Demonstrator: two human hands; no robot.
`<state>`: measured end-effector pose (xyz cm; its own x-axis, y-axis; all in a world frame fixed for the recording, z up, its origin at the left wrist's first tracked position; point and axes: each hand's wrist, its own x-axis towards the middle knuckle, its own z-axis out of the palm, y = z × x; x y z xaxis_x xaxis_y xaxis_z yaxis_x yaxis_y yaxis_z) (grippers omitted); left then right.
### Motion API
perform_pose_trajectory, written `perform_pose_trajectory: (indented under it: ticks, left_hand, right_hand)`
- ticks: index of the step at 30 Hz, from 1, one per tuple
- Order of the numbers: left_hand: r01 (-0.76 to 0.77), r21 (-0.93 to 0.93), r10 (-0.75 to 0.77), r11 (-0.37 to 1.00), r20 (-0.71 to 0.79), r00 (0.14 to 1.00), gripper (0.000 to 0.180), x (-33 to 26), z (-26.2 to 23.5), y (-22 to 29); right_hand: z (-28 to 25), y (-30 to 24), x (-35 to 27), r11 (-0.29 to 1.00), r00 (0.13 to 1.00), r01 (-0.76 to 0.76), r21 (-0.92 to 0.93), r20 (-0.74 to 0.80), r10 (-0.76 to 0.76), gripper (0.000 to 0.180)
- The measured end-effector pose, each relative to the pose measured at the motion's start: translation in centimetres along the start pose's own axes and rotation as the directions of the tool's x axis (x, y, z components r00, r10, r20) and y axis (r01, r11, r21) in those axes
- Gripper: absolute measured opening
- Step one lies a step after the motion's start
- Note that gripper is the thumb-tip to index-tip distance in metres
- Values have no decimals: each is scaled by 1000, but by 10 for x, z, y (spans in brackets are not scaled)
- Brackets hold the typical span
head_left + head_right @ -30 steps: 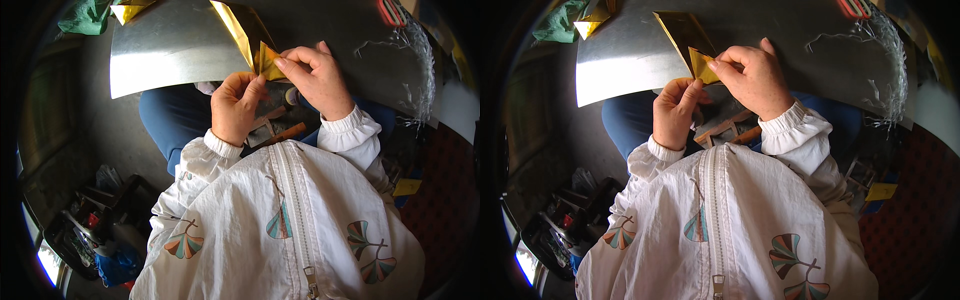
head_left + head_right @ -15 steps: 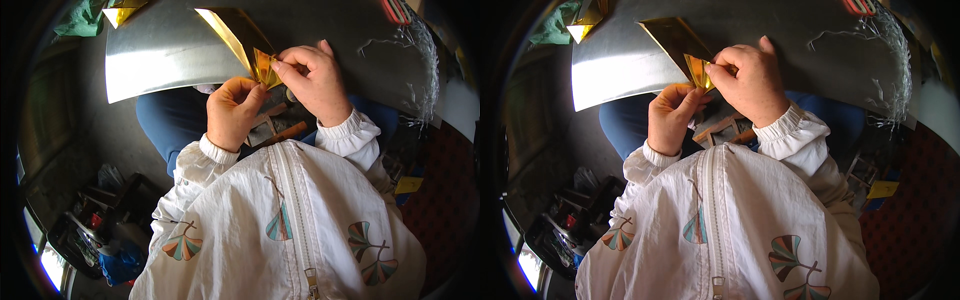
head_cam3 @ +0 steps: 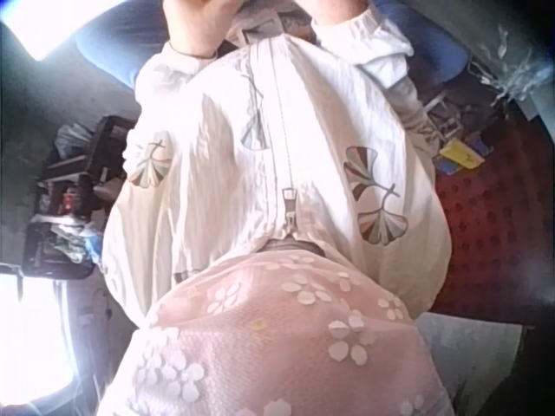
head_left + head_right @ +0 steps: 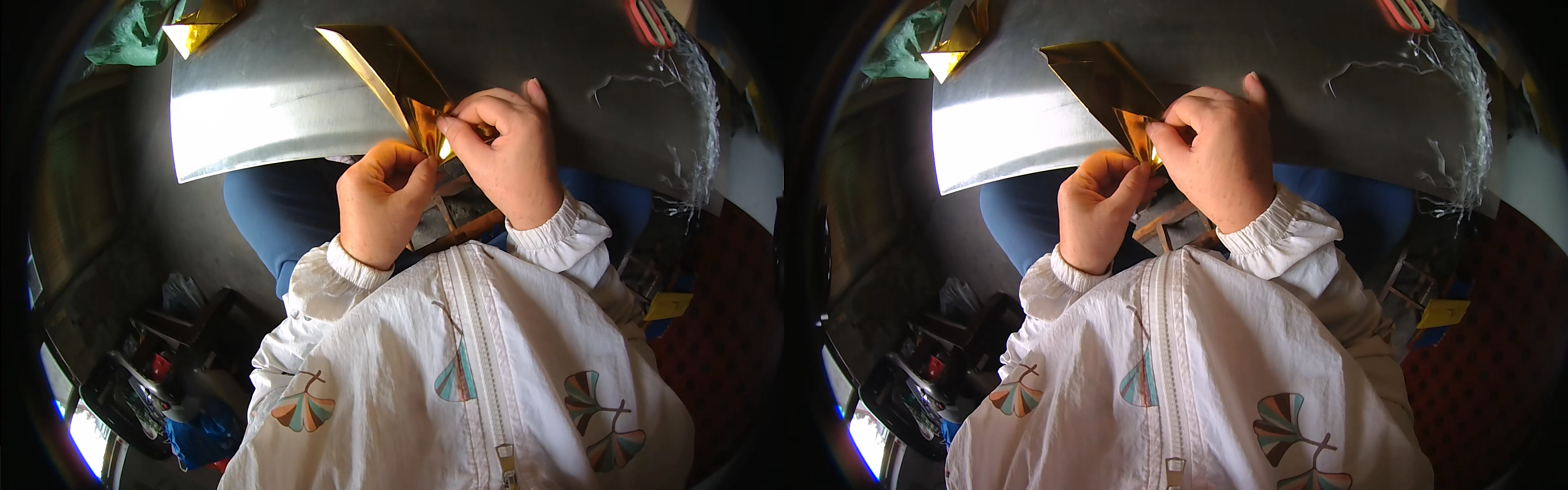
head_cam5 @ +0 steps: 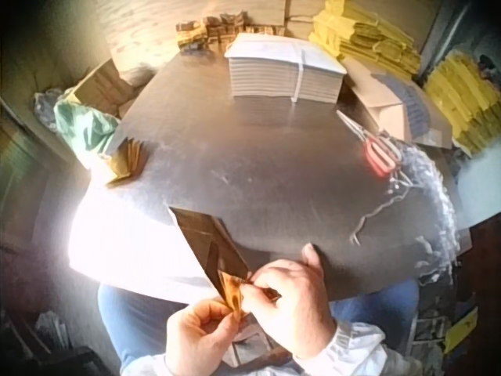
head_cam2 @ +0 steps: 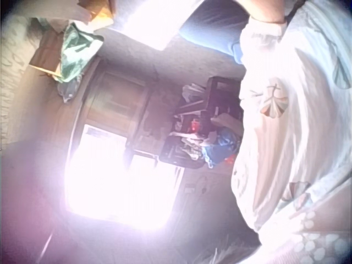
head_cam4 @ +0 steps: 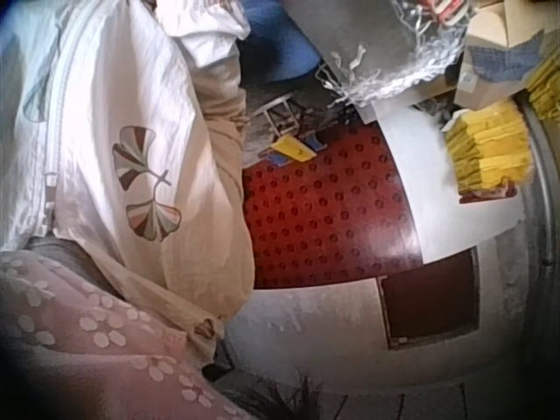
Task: The person folds a gold-colored sheet of paper into a triangular shape by hand on a metal table. They repeatedly crease and adjust the folds to form a compact origami-like object.
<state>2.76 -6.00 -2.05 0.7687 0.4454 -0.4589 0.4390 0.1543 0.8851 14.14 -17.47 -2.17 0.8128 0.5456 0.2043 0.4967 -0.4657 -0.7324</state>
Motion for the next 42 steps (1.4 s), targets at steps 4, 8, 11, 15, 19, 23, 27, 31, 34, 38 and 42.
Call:
perform_pose_trajectory:
  ticks: [4,8,11,15,19,23,27,31,34,38,42]
  left_hand:
    - [10,55,-9,998,-11,1000,11,0,1,1]
    - [-206,283,242,937,-99,965,12,-5,5,3]
    - [-534,627,658,567,45,751,17,-7,4,4]
    - [-680,717,771,152,344,536,26,-2,1,1]
    - [-646,742,726,181,342,596,38,-1,3,-4]
    - [-636,768,758,73,372,536,32,0,5,-10]
    - [-604,797,739,-10,413,532,34,0,3,-14]
    - [-581,813,736,-43,419,531,36,-2,3,-15]
    - [-572,820,716,-31,417,560,37,-4,4,-12]
    - [-560,828,721,-33,408,560,41,-2,4,-8]
    - [-569,822,725,-35,413,552,35,-1,2,-4]
  right_hand:
    - [2,-2,-2,998,1000,3,-60,-16,-4,18]
    - [3,-1,-1,997,1000,4,-72,-11,-5,17]
    - [3,-1,-1,998,1000,-10,-55,-4,10,16]
    - [2,-3,0,998,1000,-25,-58,-1,25,16]
    - [1,-6,1,996,999,-52,-79,12,53,16]
    - [1,-7,2,994,998,-50,-101,22,52,17]
    - [-3,0,1,996,997,2,-94,77,6,17]
    - [-17,16,3,977,982,180,115,45,-186,22]
    - [-35,23,-3,981,985,150,126,65,-159,30]
    - [-42,27,-12,985,988,110,137,97,-124,29]
    - [-37,29,-12,986,988,89,139,116,-105,22]
